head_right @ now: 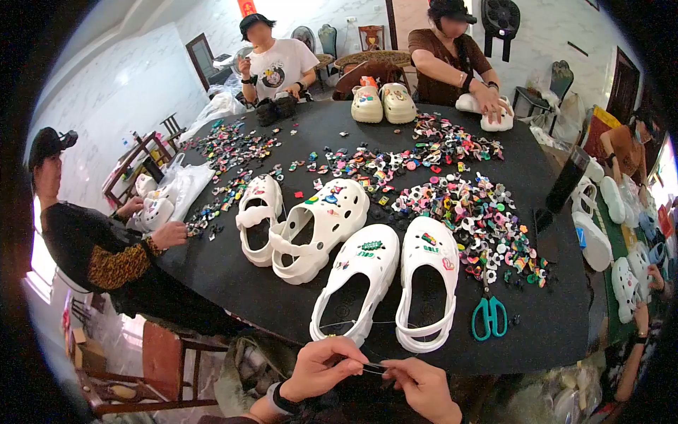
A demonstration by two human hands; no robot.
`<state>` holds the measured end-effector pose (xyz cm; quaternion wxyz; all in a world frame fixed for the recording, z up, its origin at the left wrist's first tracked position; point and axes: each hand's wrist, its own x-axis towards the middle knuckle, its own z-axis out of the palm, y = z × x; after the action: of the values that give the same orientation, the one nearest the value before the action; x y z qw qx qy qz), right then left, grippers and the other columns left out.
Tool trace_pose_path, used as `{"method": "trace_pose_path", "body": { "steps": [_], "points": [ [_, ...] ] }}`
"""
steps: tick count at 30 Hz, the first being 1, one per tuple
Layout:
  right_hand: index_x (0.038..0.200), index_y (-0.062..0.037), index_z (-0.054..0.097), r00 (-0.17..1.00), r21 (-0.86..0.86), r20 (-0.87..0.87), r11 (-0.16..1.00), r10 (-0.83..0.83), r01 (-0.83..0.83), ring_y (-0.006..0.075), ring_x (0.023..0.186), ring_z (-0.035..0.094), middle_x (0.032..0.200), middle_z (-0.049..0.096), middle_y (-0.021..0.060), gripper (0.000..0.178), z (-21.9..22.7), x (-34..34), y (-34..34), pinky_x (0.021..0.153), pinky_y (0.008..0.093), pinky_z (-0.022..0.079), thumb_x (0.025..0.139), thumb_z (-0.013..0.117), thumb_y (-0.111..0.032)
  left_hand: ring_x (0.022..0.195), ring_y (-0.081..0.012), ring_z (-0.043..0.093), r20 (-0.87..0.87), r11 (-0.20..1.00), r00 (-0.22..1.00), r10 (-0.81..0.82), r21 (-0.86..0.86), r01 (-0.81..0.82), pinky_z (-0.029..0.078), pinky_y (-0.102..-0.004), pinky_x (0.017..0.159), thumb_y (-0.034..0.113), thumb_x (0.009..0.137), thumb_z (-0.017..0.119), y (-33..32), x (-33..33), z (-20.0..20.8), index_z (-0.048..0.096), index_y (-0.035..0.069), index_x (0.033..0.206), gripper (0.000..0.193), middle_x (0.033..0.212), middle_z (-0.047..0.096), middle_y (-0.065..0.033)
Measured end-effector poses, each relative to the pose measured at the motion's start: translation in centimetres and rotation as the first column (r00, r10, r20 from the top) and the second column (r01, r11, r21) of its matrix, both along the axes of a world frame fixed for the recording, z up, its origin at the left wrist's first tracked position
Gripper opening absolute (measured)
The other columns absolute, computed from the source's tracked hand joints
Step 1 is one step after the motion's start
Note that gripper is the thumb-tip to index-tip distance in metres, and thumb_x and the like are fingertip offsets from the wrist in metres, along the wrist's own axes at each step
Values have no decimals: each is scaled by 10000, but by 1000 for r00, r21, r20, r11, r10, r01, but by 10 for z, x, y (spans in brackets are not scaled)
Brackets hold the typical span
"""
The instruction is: Apply decorative charms and pins to foam clogs.
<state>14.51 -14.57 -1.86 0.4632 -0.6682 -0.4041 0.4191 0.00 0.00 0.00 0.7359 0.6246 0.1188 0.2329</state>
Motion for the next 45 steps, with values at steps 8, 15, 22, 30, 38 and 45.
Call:
{"method": "trace_pose_path", "body": {
  "steps": [8, 15, 22, 30, 38, 45],
  "points": [
    [811, -44, 665, 519, 389, 596, 786, -612, 480, 210, 716, 513, 799, 510, 69, 162, -27, 35, -38, 621, 300, 432, 678, 645, 45, 979, -296, 557, 104, 761, 994, 37, 642, -96, 453, -361, 835, 68, 752, 692, -7, 35, 1, 575, 0, 1078, 353, 1024, 581, -126],
    [1023, 27, 541, 65, 506, 299, 216, -952, 835, 167, 819, 540, 1008, 479, 85, 161, -91, 65, -117, 729, 289, 477, 928, 413, -3, 1020, -338, 511, -33, 291, 731, 682, 929, -229, 399, -401, 864, 279, 751, 699, 10, 49, -17, 465, -33, 1203, 597, 1121, 525, -168],
    [1032, 29, 553, 106, 363, 153, 156, -983, 919, 238, 960, 550, 1085, 469, 106, 169, -229, 47, -175, 859, 372, 497, 920, 454, -48, 920, -324, 508, -74, 179, 736, 672, 982, -64, 400, -420, 746, 490, 746, 628, 11, 61, -36, 457, -23, 1221, 719, 989, 549, -148],
    [902, 38, 627, 232, -237, 392, 147, -890, 960, 180, 721, 578, 913, 595, 112, 176, -420, 60, -273, 660, 317, 494, 865, 470, -29, 988, -342, 536, -54, 72, 736, 675, 997, 7, 417, -421, 814, 352, 774, 664, 5, 57, -45, 456, 7, 1238, 614, 1046, 577, -158],
    [1016, 8, 614, 376, -95, 515, 384, -770, 918, 249, 715, 610, 873, 642, 139, 213, -313, 71, -205, 675, 361, 477, 879, 540, -137, 986, -323, 519, -93, 139, 759, 644, 990, 3, 407, -406, 782, 325, 738, 689, 12, 55, -41, 419, 4, 1272, 678, 1053, 560, -145],
    [871, 5, 600, 425, 465, 229, 482, -876, 742, 28, 556, 437, 693, 519, 5, 125, -49, 55, -85, 482, 185, 330, 896, 500, -67, 905, -335, 562, -23, 143, 764, 645, 986, -91, 438, -410, 739, 267, 764, 683, 15, 56, -35, 497, -15, 1197, 549, 945, 602, -150]
  ]
}}
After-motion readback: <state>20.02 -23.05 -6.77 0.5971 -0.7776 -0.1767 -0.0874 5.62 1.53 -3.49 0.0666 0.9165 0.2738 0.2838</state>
